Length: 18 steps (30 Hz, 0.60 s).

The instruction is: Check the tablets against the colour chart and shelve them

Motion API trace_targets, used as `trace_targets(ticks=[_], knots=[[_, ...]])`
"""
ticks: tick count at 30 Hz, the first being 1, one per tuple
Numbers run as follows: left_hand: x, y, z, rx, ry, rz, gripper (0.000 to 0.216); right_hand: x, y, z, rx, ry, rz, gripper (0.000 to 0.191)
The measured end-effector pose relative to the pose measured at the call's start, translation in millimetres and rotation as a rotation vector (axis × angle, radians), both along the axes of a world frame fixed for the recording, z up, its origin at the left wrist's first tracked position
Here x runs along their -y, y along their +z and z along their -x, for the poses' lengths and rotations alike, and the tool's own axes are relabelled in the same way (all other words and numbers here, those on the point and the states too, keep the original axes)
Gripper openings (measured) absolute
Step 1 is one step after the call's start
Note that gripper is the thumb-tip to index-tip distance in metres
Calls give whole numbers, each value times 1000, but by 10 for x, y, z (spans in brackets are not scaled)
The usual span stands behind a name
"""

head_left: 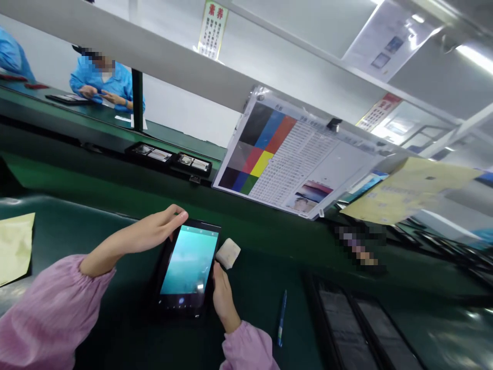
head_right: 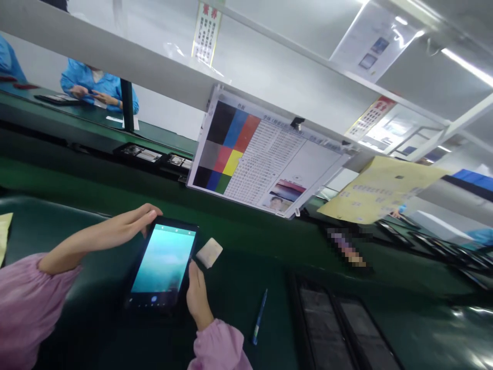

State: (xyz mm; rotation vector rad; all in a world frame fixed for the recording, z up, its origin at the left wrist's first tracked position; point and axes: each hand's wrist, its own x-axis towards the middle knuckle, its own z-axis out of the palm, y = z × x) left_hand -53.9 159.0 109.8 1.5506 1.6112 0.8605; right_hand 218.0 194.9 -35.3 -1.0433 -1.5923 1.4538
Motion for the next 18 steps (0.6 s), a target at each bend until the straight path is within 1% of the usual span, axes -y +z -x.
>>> trace_targets(ticks=[3,5,6,7,9,12,14,16,18], knots=[[150,130,-99,-2,17,-29,73,91,27,122,-98,-70,10,65],[253,198,-147,17,31,-61,72,117,126,204,-188,-135,36,61],[305,225,-171,43,39,-85,73,110,216,239,-230,-166,48,59],[355,246,-202,81,44,-118,73,87,335,266,-262,-198,50,57],[444,265,-296,177,29,-208,73,7,651,285,-301,-293,5,57],[525,212,-546,242,-57,-374,73,-108,1205,230,-342,-570,-158,66],[539,128,-752,232,-70,-462,78,-105,1504,174,-340,-656,-279,65],[532,36,-928,200,16,-512,84,-23,1679,138,-336,-640,-366,57],[520,-30,-1030,165,119,-538,83,99,1734,130,-355,-600,-389,50]])
